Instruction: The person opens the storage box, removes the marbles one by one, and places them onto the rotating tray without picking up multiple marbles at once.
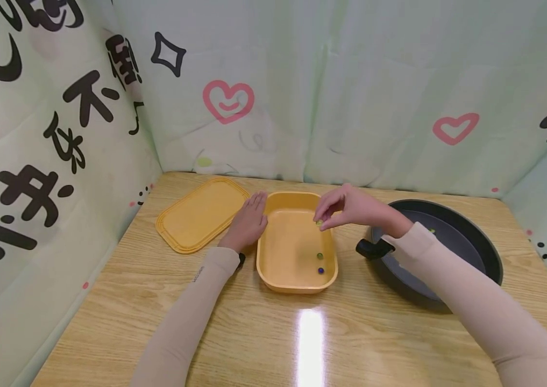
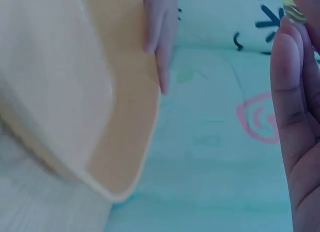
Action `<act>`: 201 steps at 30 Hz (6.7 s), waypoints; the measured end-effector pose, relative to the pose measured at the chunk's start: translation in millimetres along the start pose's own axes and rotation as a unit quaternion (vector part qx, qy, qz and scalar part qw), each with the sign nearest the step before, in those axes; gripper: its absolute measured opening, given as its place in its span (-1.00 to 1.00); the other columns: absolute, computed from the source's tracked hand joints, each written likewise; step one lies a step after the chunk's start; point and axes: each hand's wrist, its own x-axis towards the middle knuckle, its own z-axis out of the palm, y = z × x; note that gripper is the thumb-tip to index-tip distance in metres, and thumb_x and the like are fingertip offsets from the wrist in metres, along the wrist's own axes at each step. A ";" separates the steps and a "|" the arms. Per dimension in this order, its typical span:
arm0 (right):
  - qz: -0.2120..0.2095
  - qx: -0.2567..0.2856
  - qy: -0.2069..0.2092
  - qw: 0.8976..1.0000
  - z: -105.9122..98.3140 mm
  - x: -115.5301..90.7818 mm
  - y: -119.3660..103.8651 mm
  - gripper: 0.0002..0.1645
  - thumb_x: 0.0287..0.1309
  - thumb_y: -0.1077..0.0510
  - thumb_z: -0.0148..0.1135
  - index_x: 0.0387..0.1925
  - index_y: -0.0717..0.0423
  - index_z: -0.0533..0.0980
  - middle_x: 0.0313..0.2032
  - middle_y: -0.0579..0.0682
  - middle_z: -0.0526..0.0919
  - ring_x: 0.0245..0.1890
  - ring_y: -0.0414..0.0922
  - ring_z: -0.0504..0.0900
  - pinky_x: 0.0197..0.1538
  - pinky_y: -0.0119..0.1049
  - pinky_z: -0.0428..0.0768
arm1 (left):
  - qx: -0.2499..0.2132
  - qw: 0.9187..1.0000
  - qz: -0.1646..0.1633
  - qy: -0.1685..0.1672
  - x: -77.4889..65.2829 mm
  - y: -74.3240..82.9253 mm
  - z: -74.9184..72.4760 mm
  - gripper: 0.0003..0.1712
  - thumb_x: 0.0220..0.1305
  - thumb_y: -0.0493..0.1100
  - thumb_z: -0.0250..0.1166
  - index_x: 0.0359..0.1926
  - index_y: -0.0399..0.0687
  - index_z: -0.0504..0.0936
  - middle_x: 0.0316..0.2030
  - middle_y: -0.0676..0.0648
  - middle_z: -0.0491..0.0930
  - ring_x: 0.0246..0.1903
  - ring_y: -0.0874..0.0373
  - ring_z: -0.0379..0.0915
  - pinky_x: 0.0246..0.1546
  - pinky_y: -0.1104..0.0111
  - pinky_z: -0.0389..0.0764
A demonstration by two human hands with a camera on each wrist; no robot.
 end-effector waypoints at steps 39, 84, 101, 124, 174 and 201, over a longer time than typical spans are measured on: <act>0.341 -0.079 0.235 0.907 -78.8 -215.0 115.3 -0.50 0.09 -0.04 0.31 -0.08 0.27 0.60 -0.43 -0.48 0.65 -0.38 -0.60 0.52 -0.32 -0.65 0.50 | -0.020 1.000 0.004 0.007 1.7 -1.1 3.4 -0.33 0.45 -0.13 -0.20 0.46 -0.27 -0.16 0.47 -0.21 -0.08 0.48 -0.04 -0.24 0.49 0.17 -0.17; 0.349 -0.112 0.229 0.902 -70.9 -214.0 111.2 -0.42 0.13 -0.05 0.27 -0.02 0.39 0.53 -0.44 -0.52 0.62 -0.40 -0.60 0.50 -0.33 -0.63 0.50 | -0.016 1.000 0.001 -0.002 -0.6 0.2 0.2 -0.34 0.46 -0.11 -0.22 0.46 -0.24 -0.17 0.47 -0.19 -0.12 0.48 -0.01 -0.27 0.49 0.18 -0.19; 0.295 -0.090 0.301 0.902 -59.7 -181.8 56.1 -0.50 0.11 -0.04 0.29 -0.03 0.23 0.56 -0.43 -0.60 0.56 -0.37 -0.54 0.55 -0.33 -0.61 0.54 | -0.016 1.000 0.001 -0.003 0.5 1.2 -0.6 -0.34 0.46 -0.12 -0.21 0.46 -0.25 -0.16 0.47 -0.19 -0.12 0.48 -0.01 -0.26 0.49 0.18 -0.18; 0.208 -0.165 0.321 0.909 11.5 -98.6 26.2 -0.57 0.28 0.11 0.11 0.09 0.27 0.47 -0.04 0.26 0.59 -0.16 -0.12 0.62 -0.10 -0.29 0.62 | -0.019 1.000 0.006 0.002 1.8 -2.1 4.0 -0.33 0.44 -0.12 -0.20 0.45 -0.27 -0.14 0.47 -0.22 -0.09 0.48 -0.04 -0.24 0.49 0.16 -0.16; 0.302 -0.444 0.246 0.807 -19.7 -274.2 101.3 -0.18 0.38 -0.04 -0.09 0.33 0.56 -0.01 0.32 0.54 0.02 0.36 0.39 -0.05 0.36 0.33 -0.10 | -0.009 1.000 0.022 0.004 -4.0 -1.3 -5.2 -0.31 0.44 -0.09 -0.16 0.44 -0.33 -0.11 0.45 -0.27 -0.07 0.47 -0.11 -0.23 0.48 0.10 -0.15; 0.349 -0.492 0.236 0.762 -25.6 -283.0 115.3 -0.55 0.18 0.09 0.15 -0.09 0.44 0.38 -0.15 0.47 0.46 -0.16 0.33 0.40 -0.18 0.30 0.30 | -0.085 0.987 0.103 -0.091 -1.6 94.9 -54.5 -0.65 0.22 -0.19 0.18 0.05 -0.06 0.56 -0.04 -0.10 0.59 -0.02 0.04 0.51 0.01 0.24 0.53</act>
